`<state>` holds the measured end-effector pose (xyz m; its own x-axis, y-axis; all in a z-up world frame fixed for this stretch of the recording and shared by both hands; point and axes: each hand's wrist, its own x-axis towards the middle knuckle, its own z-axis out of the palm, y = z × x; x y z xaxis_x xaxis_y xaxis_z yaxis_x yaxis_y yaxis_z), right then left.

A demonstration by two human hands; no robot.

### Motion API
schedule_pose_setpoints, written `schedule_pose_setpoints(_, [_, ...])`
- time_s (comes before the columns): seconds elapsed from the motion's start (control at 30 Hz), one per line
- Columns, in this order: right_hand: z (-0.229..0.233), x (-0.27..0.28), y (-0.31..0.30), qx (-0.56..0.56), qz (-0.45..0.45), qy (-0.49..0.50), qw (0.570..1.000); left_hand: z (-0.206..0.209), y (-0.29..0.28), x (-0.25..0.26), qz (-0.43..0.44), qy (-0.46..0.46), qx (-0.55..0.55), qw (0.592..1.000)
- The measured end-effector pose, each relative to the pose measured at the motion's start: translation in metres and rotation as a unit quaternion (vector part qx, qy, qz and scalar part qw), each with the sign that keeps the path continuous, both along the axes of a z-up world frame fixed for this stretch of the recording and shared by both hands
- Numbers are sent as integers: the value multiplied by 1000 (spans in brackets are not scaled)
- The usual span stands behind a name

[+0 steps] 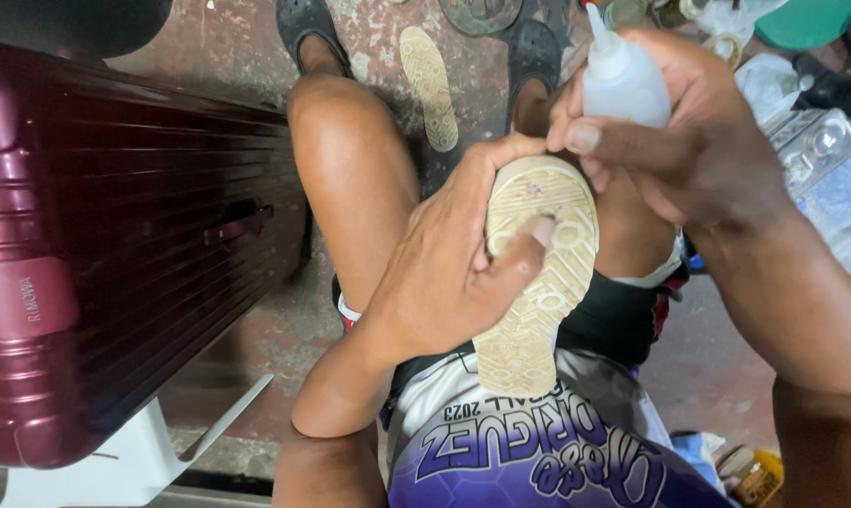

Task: The person applies glue from a small bottle to the sole of a white sneaker, then picks up a yellow insole and presses it onto the glued sole. The person holds and adjusts the shoe to ensure the insole adheres properly.

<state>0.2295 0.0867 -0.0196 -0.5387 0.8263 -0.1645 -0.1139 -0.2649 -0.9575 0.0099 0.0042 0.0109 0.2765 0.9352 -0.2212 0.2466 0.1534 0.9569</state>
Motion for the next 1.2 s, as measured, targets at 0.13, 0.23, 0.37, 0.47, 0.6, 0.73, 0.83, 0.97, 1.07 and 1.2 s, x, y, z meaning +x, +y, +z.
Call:
schedule_pose_setpoints(0.13, [12,6,5,29,30,-80,996,-6,4,-5,-34,-49,109,992])
schedule_pose_setpoints(0.23, [28,7,10,156,81,-182,967,-11,2,-4,-42,-27,127,991])
schedule_pose_setpoints(0.37, [40,2,9,155,86,-232,956,-14,-3,-2,-43,-15,131,990])
schedule_pose_setpoints(0.47, [47,-3,10,181,81,-260,945,-11,-3,-2,-43,-7,118,992])
schedule_pose_setpoints(0.6, [51,-6,10,221,85,-258,937,-10,-4,-1,-40,-1,121,992])
schedule_pose_setpoints(0.73, [50,-7,8,243,72,-293,922,-11,-4,1,-36,7,127,991])
schedule_pose_setpoints(0.83, [49,-7,7,237,68,-286,926,-12,-5,3,-28,10,135,990])
schedule_pose_setpoints(0.97, [48,-7,6,250,78,-325,909,-13,-6,3,-26,14,142,989])
schedule_pose_setpoints(1.07, [48,-8,7,255,75,-319,909,-13,-6,3,-29,22,155,987])
schedule_pose_setpoints(1.2, [46,-9,8,339,73,-322,881,-15,-6,4,-29,22,147,988])
